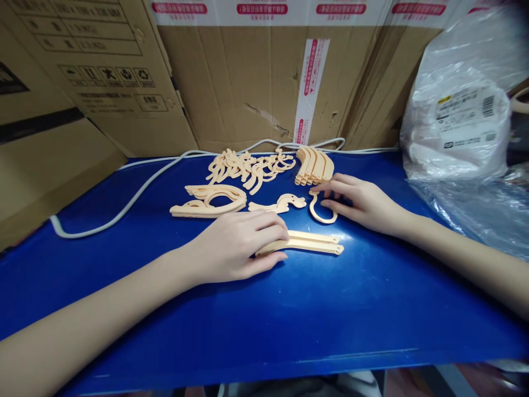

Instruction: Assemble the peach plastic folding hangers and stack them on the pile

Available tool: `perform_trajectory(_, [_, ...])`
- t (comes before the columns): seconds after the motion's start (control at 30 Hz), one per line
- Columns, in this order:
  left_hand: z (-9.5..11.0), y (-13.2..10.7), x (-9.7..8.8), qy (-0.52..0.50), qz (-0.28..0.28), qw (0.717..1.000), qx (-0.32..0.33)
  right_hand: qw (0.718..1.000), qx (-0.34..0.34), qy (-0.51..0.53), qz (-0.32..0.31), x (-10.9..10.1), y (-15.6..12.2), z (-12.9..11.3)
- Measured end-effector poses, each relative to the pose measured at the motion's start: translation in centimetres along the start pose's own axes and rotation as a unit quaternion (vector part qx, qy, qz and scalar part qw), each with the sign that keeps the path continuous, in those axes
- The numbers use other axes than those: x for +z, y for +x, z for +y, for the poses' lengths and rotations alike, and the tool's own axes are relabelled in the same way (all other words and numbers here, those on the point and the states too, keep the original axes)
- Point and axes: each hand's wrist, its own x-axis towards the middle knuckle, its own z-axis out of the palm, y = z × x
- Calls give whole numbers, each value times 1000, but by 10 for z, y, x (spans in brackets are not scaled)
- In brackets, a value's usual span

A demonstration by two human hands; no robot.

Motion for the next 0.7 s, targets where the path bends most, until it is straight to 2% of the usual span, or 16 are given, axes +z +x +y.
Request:
perform_trajectory(0.5, [0, 1, 3, -12, 10, 1000, 5, 1000, -9, -8, -11, 6, -2, 4])
perform_trajectory(0.6, [1, 1, 2, -16, 6, 1000, 3, 998, -13, -57, -12, 5, -3, 2])
perform_trajectory(0.7, [0, 1, 0, -24, 1, 1000, -1, 988, -38, -151, -16, 1, -3, -1])
